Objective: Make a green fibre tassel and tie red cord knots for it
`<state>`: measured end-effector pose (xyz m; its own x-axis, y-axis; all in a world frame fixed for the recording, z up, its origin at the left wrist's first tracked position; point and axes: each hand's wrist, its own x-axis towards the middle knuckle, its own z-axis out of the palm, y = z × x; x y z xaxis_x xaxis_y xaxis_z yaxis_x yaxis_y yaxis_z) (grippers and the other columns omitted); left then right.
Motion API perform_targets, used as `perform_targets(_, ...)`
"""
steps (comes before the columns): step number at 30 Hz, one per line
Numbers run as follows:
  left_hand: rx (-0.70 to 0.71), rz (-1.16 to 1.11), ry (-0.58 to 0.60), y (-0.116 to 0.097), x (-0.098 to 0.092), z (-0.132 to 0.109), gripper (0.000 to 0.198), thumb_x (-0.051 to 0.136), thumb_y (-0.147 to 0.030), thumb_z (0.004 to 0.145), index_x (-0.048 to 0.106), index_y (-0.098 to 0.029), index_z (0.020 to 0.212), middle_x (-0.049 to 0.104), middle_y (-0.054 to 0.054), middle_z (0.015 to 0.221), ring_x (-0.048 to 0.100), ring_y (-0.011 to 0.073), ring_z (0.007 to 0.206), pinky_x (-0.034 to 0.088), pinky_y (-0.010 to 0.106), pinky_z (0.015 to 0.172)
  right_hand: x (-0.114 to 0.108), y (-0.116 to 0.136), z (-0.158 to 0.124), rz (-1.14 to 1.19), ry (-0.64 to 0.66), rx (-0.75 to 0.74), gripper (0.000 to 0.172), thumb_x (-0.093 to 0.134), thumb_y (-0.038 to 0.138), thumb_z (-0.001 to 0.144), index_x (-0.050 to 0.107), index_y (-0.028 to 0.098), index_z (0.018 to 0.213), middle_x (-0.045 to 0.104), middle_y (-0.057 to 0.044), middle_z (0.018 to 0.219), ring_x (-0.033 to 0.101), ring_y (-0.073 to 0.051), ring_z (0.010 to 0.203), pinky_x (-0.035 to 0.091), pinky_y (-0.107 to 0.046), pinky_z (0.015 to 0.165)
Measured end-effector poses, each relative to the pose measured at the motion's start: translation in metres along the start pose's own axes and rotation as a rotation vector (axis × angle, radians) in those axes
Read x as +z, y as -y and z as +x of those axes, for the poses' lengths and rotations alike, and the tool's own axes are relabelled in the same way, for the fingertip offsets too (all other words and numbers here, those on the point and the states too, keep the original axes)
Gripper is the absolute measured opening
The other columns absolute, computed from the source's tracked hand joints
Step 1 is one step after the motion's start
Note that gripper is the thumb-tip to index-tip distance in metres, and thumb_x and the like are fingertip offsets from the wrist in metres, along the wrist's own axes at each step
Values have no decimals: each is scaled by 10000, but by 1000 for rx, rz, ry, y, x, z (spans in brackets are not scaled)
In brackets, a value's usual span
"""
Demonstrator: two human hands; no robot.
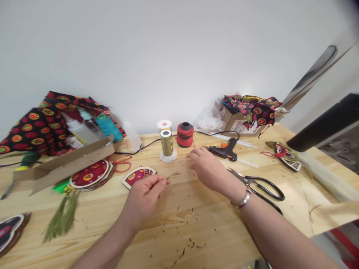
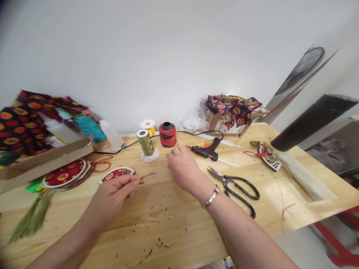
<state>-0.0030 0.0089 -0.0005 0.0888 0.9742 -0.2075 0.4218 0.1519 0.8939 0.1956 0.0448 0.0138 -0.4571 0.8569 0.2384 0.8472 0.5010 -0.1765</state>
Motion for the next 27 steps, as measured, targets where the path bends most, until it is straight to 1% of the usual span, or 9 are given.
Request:
perform_targets(3,-18,-59,19,2,-2,0,280,533,-405,747,648,-151,783,428,-63,513,364,106,490,280,224,481,-24,1,-19,-189,27,75,107,511,66,787,583,126,840,584,-106,884,518,-207,807,415,-308,699)
perform_targets(6,-12,-55,16,-2,-4,-1,270,530,-401,738,639,-154,749,433,-65,507,344,98,464,283,224,483,-40,-8,-54,-298,127,198,143,491,30,771,590,126,808,593,-92,808,552,-208,746,426,-311,679)
perform_targets(8,-14,-20,5,-7,-5,-3,255,525,-396,731,621,-163,697,428,-66,501,328,93,447,290,224,481,-41,-20,-85,-349,192,323,165,478,14,763,601,112,814,598,-99,775,573,-223,742,439,-322,680)
perform_targets(10,-14,29,-4,-13,-6,-4,245,525,-398,724,588,-178,635,435,-61,501,347,101,451,302,224,480,-37,-34,-116,-374,174,407,188,492,36,761,599,106,898,603,-99,774,583,-232,735,452,-328,663)
perform_targets(12,10,107,-9,-17,-8,-5,293,498,-404,733,514,-193,529,452,-43,504,394,116,473,331,229,499,-30,-47,-140,-339,158,445,131,508,106,785,597,123,879,610,-99,797,592,-232,752,465,-329,676)
perform_targets(14,47,205,-14,-20,-11,-7,332,465,-404,749,459,-204,484,477,-25,521,445,137,510,347,234,515,-24,-55,-155,-309,117,449,145,487,147,811,592,132,910,612,-105,863,596,-225,788,472,-320,695)
perform_targets(21,182,564,-30,-25,-23,-21,304,422,-421,777,627,-218,683,499,-29,503,496,169,519,361,255,530,-19,-63,-157,-370,88,434,186,458,198,818,587,116,923,599,-117,842,580,-251,786,466,-356,701)
perform_targets(24,205,598,-59,-23,-27,-29,315,426,-424,769,653,-211,716,528,-26,506,504,167,508,368,248,515,-19,-63,-159,-353,108,460,169,445,190,808,580,120,882,586,-104,795,585,-243,766,466,-348,696)
perform_targets(27,149,555,-86,-18,-31,-36,320,439,-450,756,642,-212,688,529,-30,501,512,164,509,376,237,503,-23,-63,-160,-320,123,501,152,445,177,778,569,131,852,564,-92,791,590,-231,749,469,-338,692)
